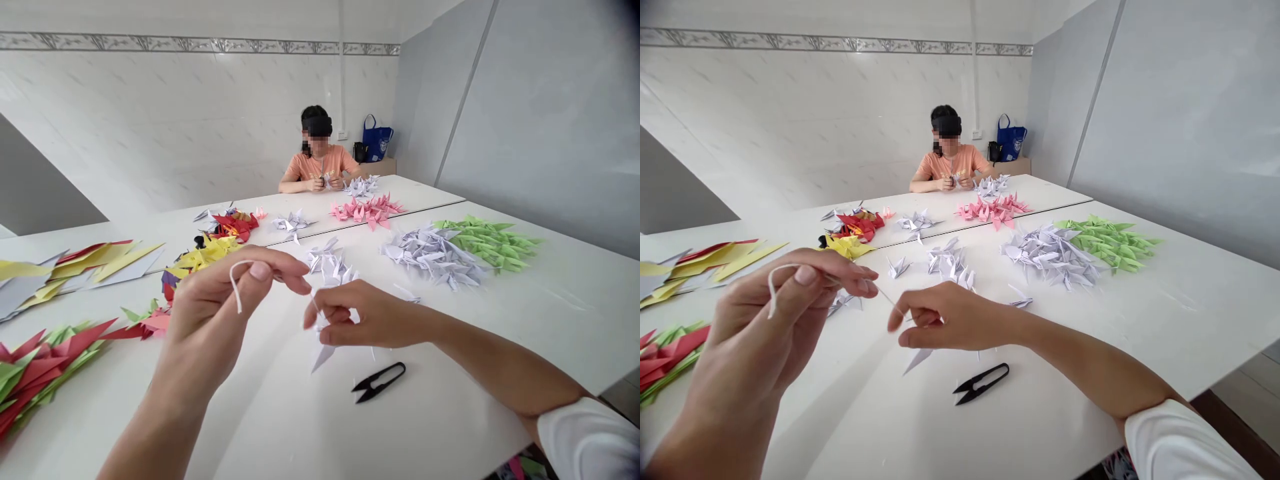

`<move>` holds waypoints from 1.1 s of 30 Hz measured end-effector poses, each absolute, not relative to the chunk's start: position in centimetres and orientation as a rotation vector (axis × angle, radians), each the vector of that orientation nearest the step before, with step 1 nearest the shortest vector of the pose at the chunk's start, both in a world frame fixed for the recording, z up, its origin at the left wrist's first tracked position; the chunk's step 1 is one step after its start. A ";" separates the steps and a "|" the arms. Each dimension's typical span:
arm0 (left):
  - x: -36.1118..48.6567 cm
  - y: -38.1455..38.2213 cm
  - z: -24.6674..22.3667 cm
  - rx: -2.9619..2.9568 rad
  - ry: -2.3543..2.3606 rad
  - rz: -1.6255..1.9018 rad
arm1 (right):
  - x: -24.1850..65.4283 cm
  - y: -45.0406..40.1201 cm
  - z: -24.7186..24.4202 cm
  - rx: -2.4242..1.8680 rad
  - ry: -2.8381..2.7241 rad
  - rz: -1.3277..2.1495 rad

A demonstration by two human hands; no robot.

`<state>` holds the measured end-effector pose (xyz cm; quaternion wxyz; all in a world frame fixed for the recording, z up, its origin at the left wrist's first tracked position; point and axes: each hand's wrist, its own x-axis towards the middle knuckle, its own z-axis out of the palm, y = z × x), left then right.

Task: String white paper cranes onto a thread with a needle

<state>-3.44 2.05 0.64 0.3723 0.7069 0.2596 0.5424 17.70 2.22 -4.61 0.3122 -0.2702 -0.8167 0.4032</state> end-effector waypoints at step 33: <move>-2.3 7.8 -4.6 1.997 0.569 0.733 | 19.7 4.5 6.0 -0.548 -1.598 0.909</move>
